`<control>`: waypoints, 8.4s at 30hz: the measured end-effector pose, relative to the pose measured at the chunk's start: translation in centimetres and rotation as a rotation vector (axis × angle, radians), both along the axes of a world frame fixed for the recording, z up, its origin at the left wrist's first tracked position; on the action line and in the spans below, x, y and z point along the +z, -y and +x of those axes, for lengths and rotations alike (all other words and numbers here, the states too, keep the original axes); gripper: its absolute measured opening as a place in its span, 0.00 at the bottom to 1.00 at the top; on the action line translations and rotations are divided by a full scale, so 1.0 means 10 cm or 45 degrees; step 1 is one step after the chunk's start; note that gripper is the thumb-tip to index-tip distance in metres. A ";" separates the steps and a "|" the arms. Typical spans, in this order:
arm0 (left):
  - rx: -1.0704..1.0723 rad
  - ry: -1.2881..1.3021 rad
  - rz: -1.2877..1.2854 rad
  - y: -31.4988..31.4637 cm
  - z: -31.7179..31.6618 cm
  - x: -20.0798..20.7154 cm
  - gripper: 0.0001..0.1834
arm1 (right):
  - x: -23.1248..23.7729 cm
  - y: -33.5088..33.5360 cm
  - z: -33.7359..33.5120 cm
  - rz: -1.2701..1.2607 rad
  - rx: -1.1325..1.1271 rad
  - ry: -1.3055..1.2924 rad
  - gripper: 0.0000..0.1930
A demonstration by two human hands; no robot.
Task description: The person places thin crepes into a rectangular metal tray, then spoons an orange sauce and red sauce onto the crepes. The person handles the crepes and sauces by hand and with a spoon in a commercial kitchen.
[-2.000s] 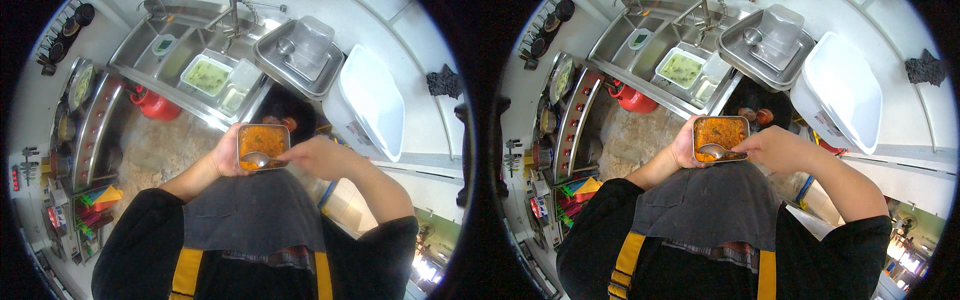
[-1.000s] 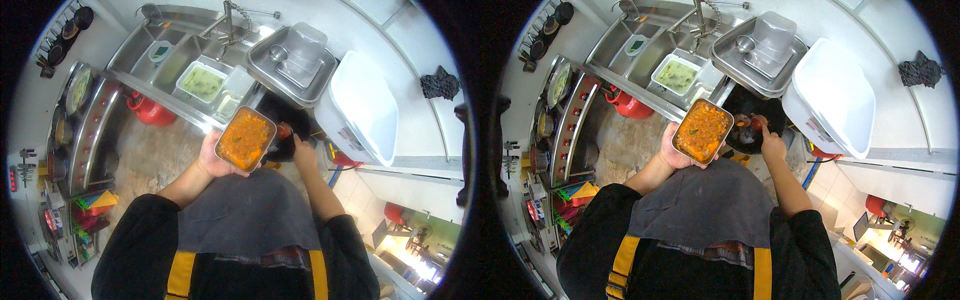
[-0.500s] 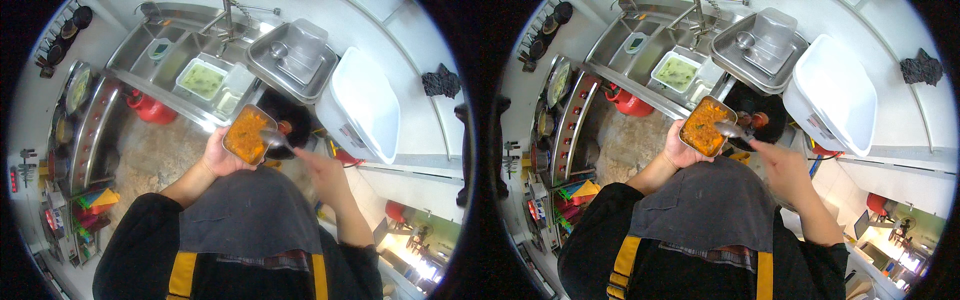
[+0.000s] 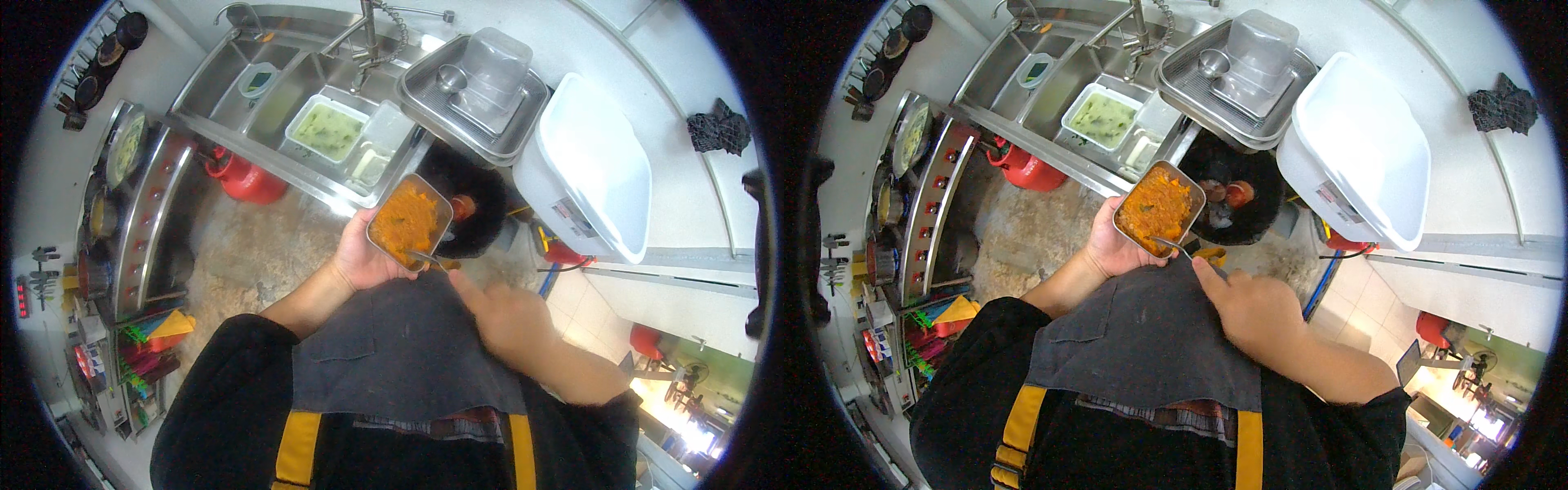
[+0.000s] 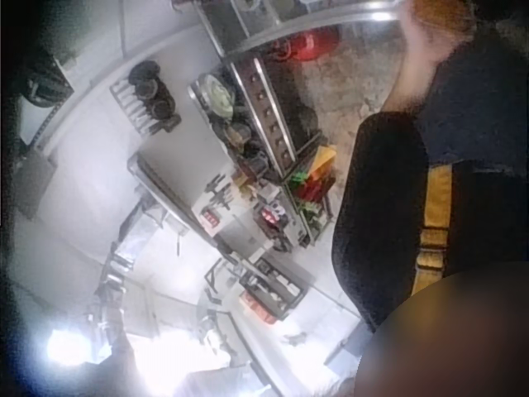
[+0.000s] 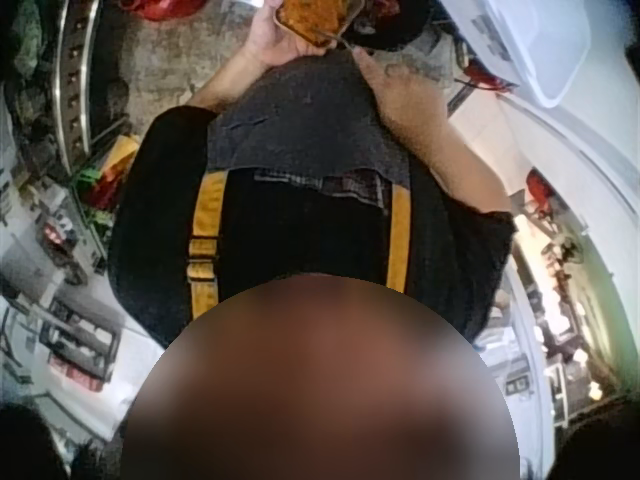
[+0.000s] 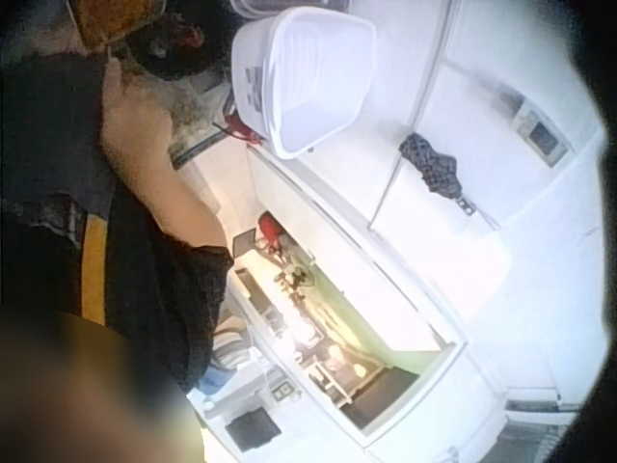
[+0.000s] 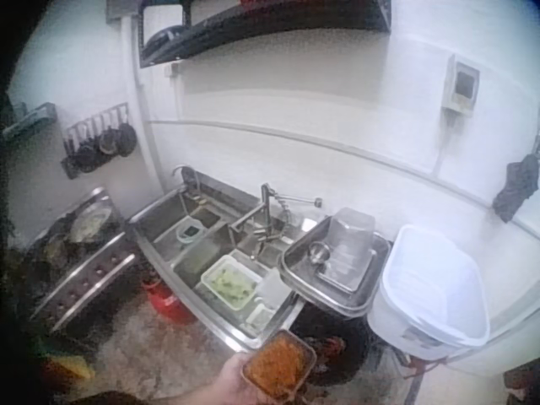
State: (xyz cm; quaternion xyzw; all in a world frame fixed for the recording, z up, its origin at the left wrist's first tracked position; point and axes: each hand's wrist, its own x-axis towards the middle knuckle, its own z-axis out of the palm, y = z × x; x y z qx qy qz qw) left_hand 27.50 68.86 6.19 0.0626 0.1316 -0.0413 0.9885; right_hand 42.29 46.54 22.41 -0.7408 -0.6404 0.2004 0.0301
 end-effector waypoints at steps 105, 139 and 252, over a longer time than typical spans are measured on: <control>-1.800 2.301 2.249 8.59 -4.82 -1.96 0.33 | -2.70 6.57 -8.95 -0.078 -3.642 -0.068 0.26; -0.965 1.725 2.982 6.67 -4.71 -1.37 0.30 | -2.71 7.05 -9.39 0.639 -2.821 -0.174 0.17; -1.511 1.673 2.781 6.24 -1.91 -1.85 0.15 | -3.52 5.42 -7.04 -0.333 -2.964 -0.132 0.13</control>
